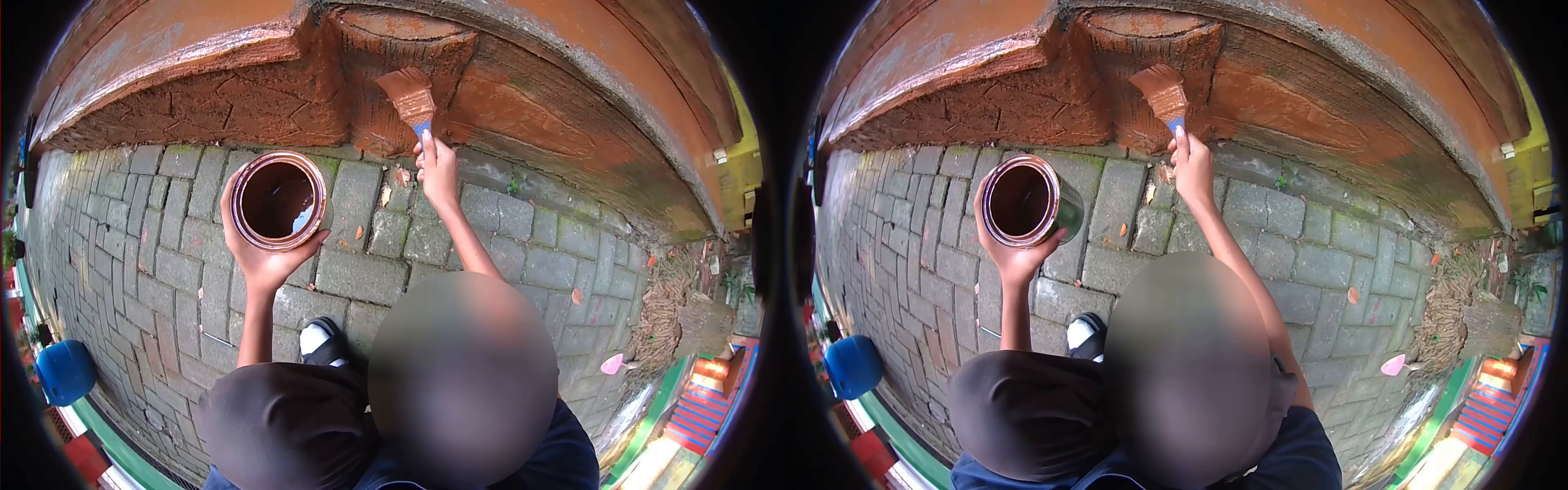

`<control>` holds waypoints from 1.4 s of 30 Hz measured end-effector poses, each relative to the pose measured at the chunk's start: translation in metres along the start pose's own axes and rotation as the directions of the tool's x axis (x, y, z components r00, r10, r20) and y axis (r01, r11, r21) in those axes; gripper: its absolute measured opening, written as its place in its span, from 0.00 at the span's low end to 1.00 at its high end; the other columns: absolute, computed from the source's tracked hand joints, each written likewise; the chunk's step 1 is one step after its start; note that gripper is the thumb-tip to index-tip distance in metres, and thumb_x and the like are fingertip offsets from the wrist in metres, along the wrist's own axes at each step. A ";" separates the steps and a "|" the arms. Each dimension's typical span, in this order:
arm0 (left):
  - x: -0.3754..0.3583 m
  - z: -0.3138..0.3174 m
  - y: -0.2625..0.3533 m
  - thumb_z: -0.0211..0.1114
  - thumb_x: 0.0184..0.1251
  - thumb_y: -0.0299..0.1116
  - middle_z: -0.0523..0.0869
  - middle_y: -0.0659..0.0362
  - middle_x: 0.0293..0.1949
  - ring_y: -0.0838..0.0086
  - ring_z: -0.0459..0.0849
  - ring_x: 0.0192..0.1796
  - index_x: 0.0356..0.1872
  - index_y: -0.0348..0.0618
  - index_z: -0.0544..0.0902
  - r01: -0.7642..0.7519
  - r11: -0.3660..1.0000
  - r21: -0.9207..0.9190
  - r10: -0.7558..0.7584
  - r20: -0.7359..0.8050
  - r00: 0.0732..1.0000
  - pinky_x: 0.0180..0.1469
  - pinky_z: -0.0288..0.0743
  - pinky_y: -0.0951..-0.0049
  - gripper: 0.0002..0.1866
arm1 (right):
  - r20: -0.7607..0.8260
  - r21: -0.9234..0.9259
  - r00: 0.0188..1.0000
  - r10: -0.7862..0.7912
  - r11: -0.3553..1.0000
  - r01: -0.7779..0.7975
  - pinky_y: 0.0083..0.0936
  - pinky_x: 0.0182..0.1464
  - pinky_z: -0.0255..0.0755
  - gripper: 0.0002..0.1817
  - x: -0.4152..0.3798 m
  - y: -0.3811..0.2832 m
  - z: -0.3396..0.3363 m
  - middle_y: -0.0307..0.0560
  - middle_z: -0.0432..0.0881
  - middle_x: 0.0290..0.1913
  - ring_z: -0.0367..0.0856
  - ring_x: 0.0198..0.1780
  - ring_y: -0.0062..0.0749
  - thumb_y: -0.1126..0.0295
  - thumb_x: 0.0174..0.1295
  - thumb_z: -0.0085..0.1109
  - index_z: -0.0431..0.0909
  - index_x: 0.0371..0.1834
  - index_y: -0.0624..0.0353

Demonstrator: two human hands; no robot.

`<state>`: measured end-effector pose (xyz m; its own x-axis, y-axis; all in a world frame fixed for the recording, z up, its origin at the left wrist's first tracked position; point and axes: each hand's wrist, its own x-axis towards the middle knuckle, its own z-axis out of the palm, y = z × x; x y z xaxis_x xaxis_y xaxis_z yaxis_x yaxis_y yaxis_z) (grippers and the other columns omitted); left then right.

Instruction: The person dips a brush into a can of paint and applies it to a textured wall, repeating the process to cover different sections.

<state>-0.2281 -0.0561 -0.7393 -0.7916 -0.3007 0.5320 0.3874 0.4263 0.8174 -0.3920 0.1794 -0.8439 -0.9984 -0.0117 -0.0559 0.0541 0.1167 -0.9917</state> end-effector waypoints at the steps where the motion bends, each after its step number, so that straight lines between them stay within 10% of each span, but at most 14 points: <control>1: -0.001 -0.001 -0.001 0.89 0.33 0.36 0.74 0.48 0.65 0.60 0.77 0.66 0.71 0.33 0.60 0.000 1.000 0.001 0.000 0.003 1.000 0.70 0.72 0.59 0.61 | -0.002 0.002 1.000 0.002 1.000 -0.002 0.15 0.18 0.57 0.26 -0.004 0.015 0.000 0.29 0.66 0.19 0.59 0.17 0.10 0.45 0.77 0.46 0.73 0.32 0.58; 8: 0.002 -0.005 0.001 0.89 0.32 0.38 0.74 0.48 0.64 0.60 0.77 0.66 0.71 0.33 0.61 -0.033 0.998 0.052 0.035 -0.025 0.999 0.70 0.71 0.59 0.61 | 0.087 0.057 0.923 0.374 0.923 -0.380 0.22 0.16 0.65 0.29 -0.018 0.037 -0.035 0.37 0.70 0.18 0.68 0.16 0.20 0.48 0.78 0.45 0.74 0.29 0.65; 14: 0.006 -0.002 0.001 0.89 0.33 0.37 0.75 0.48 0.64 0.60 0.77 0.66 0.71 0.34 0.60 -0.041 0.998 0.046 0.042 -0.020 0.999 0.70 0.71 0.59 0.61 | 0.174 0.026 0.975 0.136 0.989 -0.143 0.23 0.19 0.65 0.29 -0.017 -0.071 -0.040 0.38 0.72 0.18 0.70 0.16 0.19 0.46 0.77 0.46 0.73 0.29 0.63; 19: 0.007 0.001 0.002 0.89 0.33 0.36 0.75 0.47 0.64 0.60 0.78 0.65 0.70 0.33 0.61 -0.043 0.998 0.048 0.044 -0.015 0.999 0.70 0.71 0.59 0.60 | 0.009 -0.215 1.000 -0.004 0.977 0.006 0.30 0.22 0.67 0.30 -0.001 -0.016 -0.019 0.41 0.73 0.17 0.73 0.16 0.25 0.47 0.79 0.42 0.73 0.29 0.63; 23: 0.007 0.006 0.004 0.89 0.34 0.36 0.75 0.47 0.63 0.60 0.78 0.65 0.70 0.33 0.61 -0.044 0.998 0.036 0.044 -0.010 0.999 0.69 0.73 0.59 0.59 | -0.022 -0.274 1.000 -0.002 0.962 -0.004 0.37 0.27 0.68 0.29 0.002 0.035 -0.006 0.47 0.72 0.16 0.78 0.21 0.34 0.50 0.80 0.42 0.73 0.29 0.65; 27: 0.005 0.007 0.008 0.89 0.34 0.35 0.75 0.48 0.63 0.61 0.78 0.65 0.70 0.33 0.61 -0.051 0.999 0.001 0.051 -0.009 0.999 0.68 0.73 0.60 0.59 | 0.063 -0.235 0.979 0.195 0.956 -0.176 0.23 0.17 0.65 0.27 -0.010 0.060 -0.015 0.37 0.71 0.18 0.69 0.15 0.19 0.46 0.79 0.42 0.72 0.31 0.60; 30: 0.004 0.010 0.008 0.89 0.33 0.34 0.75 0.48 0.63 0.61 0.78 0.65 0.70 0.34 0.60 -0.028 0.999 -0.029 0.027 -0.015 1.000 0.69 0.73 0.60 0.60 | 0.145 -0.187 0.914 0.378 0.918 -0.350 0.23 0.16 0.63 0.28 -0.021 0.027 -0.026 0.40 0.73 0.17 0.71 0.15 0.22 0.49 0.79 0.43 0.73 0.30 0.62; 35: 0.005 0.011 0.004 0.89 0.33 0.34 0.75 0.47 0.63 0.61 0.78 0.65 0.71 0.34 0.60 -0.031 1.000 0.006 0.031 0.011 0.999 0.69 0.72 0.60 0.61 | 0.279 -0.002 0.924 0.260 0.963 -0.270 0.19 0.18 0.64 0.28 -0.027 -0.045 -0.030 0.37 0.71 0.18 0.69 0.18 0.16 0.47 0.78 0.45 0.73 0.32 0.63; 37: 0.006 0.012 0.004 0.89 0.33 0.34 0.75 0.47 0.63 0.61 0.78 0.65 0.71 0.34 0.59 -0.044 0.999 0.007 0.043 0.012 0.999 0.69 0.72 0.60 0.60 | 0.192 -0.288 0.980 0.051 0.958 0.006 0.24 0.22 0.66 0.28 -0.016 -0.066 -0.026 0.42 0.74 0.20 0.71 0.18 0.25 0.45 0.78 0.44 0.73 0.35 0.63; 38: 0.006 0.013 0.004 0.89 0.33 0.34 0.76 0.47 0.63 0.61 0.78 0.65 0.71 0.34 0.59 -0.028 0.999 -0.022 0.028 0.014 1.000 0.69 0.72 0.60 0.60 | 0.091 -0.668 0.985 -0.148 0.724 0.171 0.37 0.34 0.75 0.28 -0.018 -0.084 -0.024 0.56 0.82 0.26 0.83 0.28 0.48 0.46 0.78 0.42 0.77 0.41 0.64; 42: 0.010 0.012 0.002 0.89 0.34 0.33 0.76 0.47 0.63 0.61 0.79 0.64 0.71 0.34 0.59 -0.025 0.999 -0.029 0.025 0.001 1.000 0.69 0.73 0.60 0.60 | 0.050 -0.809 0.993 -0.109 0.578 0.104 0.52 0.42 0.73 0.24 -0.052 -0.131 -0.028 0.62 0.85 0.36 0.82 0.41 0.65 0.50 0.78 0.42 0.77 0.44 0.62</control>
<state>-0.2405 -0.0484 -0.7354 -0.7821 -0.2890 0.5521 0.4206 0.4088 0.8099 -0.3482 0.1927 -0.7079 -0.9962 -0.0739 0.0466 -0.0873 0.8700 -0.4853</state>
